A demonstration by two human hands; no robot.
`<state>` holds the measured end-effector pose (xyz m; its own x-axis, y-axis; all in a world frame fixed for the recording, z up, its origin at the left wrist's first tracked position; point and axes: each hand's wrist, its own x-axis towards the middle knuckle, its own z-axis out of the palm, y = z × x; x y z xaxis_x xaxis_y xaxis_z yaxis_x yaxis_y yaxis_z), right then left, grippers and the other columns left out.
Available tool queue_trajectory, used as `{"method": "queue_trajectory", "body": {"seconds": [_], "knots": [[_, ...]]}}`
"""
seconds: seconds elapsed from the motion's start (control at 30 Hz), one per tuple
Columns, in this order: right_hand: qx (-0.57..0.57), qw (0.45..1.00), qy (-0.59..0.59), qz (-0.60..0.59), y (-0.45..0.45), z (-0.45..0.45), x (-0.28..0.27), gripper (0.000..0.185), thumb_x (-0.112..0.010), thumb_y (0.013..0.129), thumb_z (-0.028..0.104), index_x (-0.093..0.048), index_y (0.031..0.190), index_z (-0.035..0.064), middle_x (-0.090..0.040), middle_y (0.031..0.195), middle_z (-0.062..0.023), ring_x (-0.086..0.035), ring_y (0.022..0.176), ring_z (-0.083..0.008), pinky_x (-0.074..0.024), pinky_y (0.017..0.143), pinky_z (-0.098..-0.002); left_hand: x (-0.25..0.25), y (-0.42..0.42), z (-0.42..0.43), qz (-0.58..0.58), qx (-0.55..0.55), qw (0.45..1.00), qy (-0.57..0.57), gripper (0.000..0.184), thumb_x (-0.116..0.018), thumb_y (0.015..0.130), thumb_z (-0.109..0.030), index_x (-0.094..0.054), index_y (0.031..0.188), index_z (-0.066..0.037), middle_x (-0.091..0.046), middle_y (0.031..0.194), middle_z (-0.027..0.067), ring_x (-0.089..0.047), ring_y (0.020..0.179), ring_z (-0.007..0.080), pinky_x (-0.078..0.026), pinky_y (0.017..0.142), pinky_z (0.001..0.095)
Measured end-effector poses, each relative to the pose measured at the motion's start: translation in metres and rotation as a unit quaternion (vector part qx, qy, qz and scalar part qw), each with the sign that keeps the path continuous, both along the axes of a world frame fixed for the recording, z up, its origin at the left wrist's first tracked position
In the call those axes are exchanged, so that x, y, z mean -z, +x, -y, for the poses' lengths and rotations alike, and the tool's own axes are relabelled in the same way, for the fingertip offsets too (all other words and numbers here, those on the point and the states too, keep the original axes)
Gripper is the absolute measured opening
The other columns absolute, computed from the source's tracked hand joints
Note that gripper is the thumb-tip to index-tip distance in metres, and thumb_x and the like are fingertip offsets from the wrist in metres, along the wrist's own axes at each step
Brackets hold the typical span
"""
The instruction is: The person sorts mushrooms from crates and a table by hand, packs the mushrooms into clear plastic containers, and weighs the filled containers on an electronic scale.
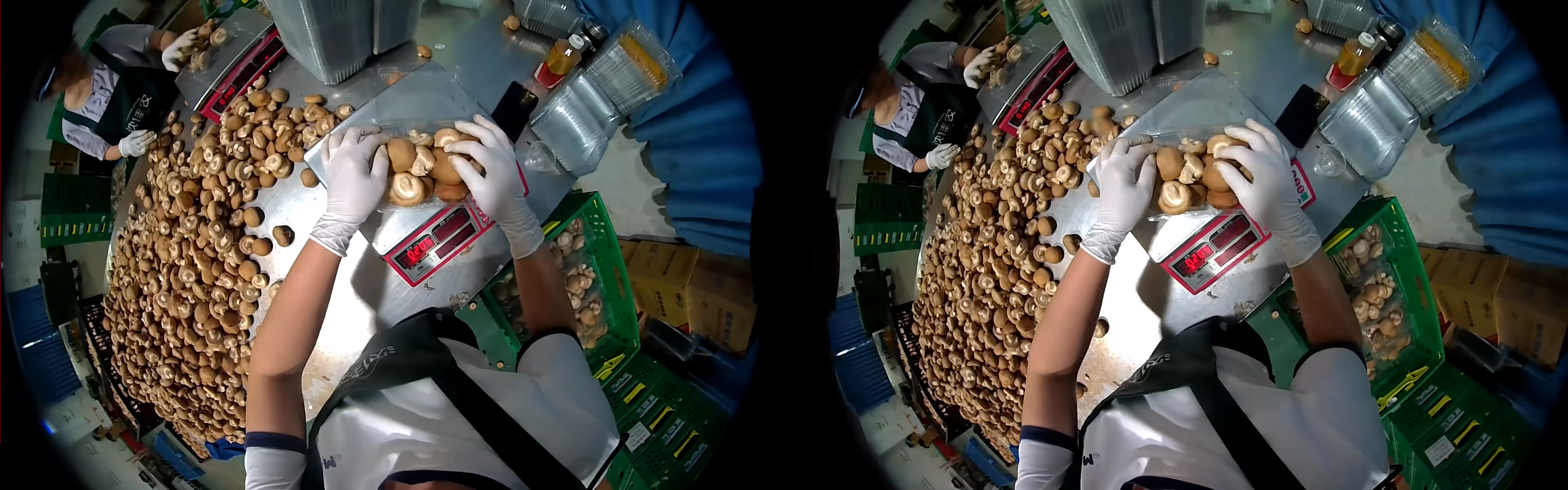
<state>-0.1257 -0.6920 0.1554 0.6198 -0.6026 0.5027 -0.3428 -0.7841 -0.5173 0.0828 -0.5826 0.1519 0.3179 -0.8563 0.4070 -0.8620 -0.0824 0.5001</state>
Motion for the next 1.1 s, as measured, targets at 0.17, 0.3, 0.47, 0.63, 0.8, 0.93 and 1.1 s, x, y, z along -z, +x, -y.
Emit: {"method": "queue_trajectory", "body": {"seconds": [0.17, 0.3, 0.47, 0.63, 0.8, 0.93, 1.1], "knots": [[-0.005, 0.999, 0.039, -0.02, 0.015, 0.003, -0.004, 0.023, -0.062, 0.088, 0.016, -0.067, 0.108, 0.0064, -0.063, 0.119, -0.0091, -0.053, 0.118, -0.0295, -0.0403, 0.102, -0.0405, 0.001, 0.0, 0.012, -0.019, -0.097, 0.995, -0.009, 0.021, -0.065, 0.083, -0.013, -0.064, 0.103, -0.006, -0.059, 0.102, 0.0148, -0.053, 0.103, 0.0354, -0.04, 0.095, 0.0442], [0.023, 0.985, 0.146, 0.089, 0.013, 0.021, -0.01, 0.026, -0.055, 0.096, 0.016, -0.064, 0.118, 0.0039, -0.064, 0.118, -0.0124, -0.056, 0.116, -0.0257, -0.0393, 0.105, -0.0368, 0.003, 0.005, -0.009, -0.183, -0.078, 0.976, -0.091, 0.025, -0.059, 0.09, -0.013, -0.06, 0.112, -0.002, -0.058, 0.109, 0.0183, -0.055, 0.105, 0.0328, -0.044, 0.095, 0.0404], [0.102, 0.896, 0.318, 0.294, 0.014, 0.068, -0.006, 0.038, -0.045, 0.103, 0.027, -0.058, 0.128, 0.0027, -0.063, 0.122, -0.009, -0.061, 0.107, -0.0188, -0.0455, 0.093, -0.0307, 0.009, 0.009, -0.053, -0.278, -0.068, 0.957, -0.048, 0.029, -0.05, 0.1, -0.018, -0.057, 0.122, 0.0, -0.059, 0.121, 0.0151, -0.056, 0.11, 0.0229, -0.045, 0.095, 0.034], [0.082, 0.849, 0.494, 0.169, 0.029, 0.096, 0.003, 0.058, -0.043, 0.101, 0.044, -0.045, 0.141, 0.0025, -0.056, 0.135, -0.0168, -0.058, 0.117, -0.0237, -0.0422, 0.102, -0.0357, 0.006, -0.001, -0.077, -0.504, -0.023, 0.86, 0.08, 0.04, -0.046, 0.103, -0.033, -0.058, 0.127, -0.004, -0.056, 0.085, 0.0, -0.051, 0.077, 0.0092, -0.044, 0.074, 0.0231], [-0.055, 0.875, 0.432, 0.212, 0.024, 0.08, -0.012, 0.066, -0.026, 0.104, 0.052, -0.047, 0.138, -0.0007, -0.056, 0.135, -0.0175, -0.053, 0.124, -0.0264, -0.0391, 0.106, -0.0393, 0.009, -0.01, -0.072, -0.632, 0.049, 0.765, 0.115, 0.075, -0.038, 0.098, -0.064, -0.043, 0.141, -0.002, -0.058, 0.092, 0.0047, -0.06, 0.085, 0.0161, -0.048, 0.086, 0.0335], [-0.036, 0.955, 0.277, 0.101, -0.026, 0.039, -0.009, 0.044, -0.043, 0.103, 0.032, -0.056, 0.13, -0.0006, -0.063, 0.122, -0.0147, -0.058, 0.117, -0.0259, -0.0421, 0.103, -0.0366, 0.001, -0.017, -0.079, -0.696, 0.057, 0.712, 0.076, 0.078, -0.036, 0.096, -0.067, -0.044, 0.138, -0.002, -0.061, 0.091, 0.0061, -0.063, 0.086, 0.018, -0.048, 0.081, 0.0321], [0.093, 0.927, 0.36, 0.056, -0.049, -0.015, 0.049, 0.031, -0.053, 0.1, 0.013, -0.055, 0.128, 0.0002, -0.064, 0.103, -0.0055, -0.061, 0.089, -0.0116, -0.0506, 0.084, -0.0267, 0.013, -0.039, -0.08, -0.633, -0.032, 0.771, 0.059, 0.024, -0.057, 0.098, -0.022, -0.057, 0.112, -0.003, -0.069, 0.091, 0.0085, -0.067, 0.077, 0.0161, -0.053, 0.072, 0.0268]]}}
